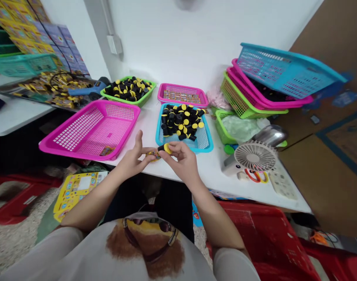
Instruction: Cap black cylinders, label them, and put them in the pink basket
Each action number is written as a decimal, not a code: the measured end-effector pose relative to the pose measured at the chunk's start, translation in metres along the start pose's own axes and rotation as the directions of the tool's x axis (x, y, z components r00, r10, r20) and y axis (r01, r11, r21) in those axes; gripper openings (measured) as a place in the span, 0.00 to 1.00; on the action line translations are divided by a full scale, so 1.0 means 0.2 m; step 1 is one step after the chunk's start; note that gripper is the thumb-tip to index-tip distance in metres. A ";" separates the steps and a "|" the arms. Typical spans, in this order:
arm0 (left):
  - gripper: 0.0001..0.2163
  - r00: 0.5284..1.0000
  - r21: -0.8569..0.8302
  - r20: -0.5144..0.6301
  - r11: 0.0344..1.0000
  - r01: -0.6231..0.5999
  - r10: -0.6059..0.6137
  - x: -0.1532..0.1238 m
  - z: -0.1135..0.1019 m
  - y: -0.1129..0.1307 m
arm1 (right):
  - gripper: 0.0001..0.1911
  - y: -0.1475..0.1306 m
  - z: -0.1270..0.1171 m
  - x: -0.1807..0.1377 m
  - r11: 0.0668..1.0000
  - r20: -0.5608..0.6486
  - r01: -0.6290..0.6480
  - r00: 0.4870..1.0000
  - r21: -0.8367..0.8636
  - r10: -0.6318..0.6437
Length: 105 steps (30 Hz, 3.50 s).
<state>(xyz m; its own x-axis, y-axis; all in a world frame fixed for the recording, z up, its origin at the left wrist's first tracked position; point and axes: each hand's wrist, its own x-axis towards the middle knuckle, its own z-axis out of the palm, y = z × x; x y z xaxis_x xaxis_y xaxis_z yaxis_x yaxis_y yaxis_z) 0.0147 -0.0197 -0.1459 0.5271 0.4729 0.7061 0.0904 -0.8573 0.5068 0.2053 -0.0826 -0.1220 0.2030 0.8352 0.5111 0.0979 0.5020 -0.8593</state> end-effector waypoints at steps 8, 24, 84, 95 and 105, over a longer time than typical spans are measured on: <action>0.53 0.989 -0.266 -0.039 0.956 0.126 -0.141 0.23 0.03 -0.15 | 0.09 0.07 -0.12 0.34 0.976 0.278 0.216 0.936 0.034 -0.217; 0.48 0.943 -0.155 0.276 0.959 0.237 -0.188 0.66 0.14 -0.19 | 0.20 0.31 -0.43 0.56 0.998 0.200 -0.019 0.979 -0.054 0.029; 0.18 0.984 -0.151 -0.172 0.988 0.011 -0.037 0.38 0.33 -0.18 | 0.26 0.38 -0.25 0.27 0.160 0.361 0.655 0.583 -0.738 -0.728; 0.09 0.613 0.620 -0.108 0.428 0.657 -0.783 0.06 -0.77 0.03 | 0.20 0.31 -0.18 0.20 0.063 0.585 0.792 0.500 -0.608 -0.638; 0.14 0.178 0.774 0.300 0.348 0.529 -0.937 -0.03 -0.91 -0.48 | 0.16 0.37 -0.19 0.27 0.117 0.534 0.734 0.584 -0.669 -0.611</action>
<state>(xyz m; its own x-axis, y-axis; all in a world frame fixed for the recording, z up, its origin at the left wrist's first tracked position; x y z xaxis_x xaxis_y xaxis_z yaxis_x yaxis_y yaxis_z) -0.1519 0.0971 -0.1092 0.2628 0.8269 -0.4972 0.9642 -0.2055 0.1677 0.2605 -0.0082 -0.1595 -0.4613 0.3008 0.8347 0.8123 0.5217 0.2610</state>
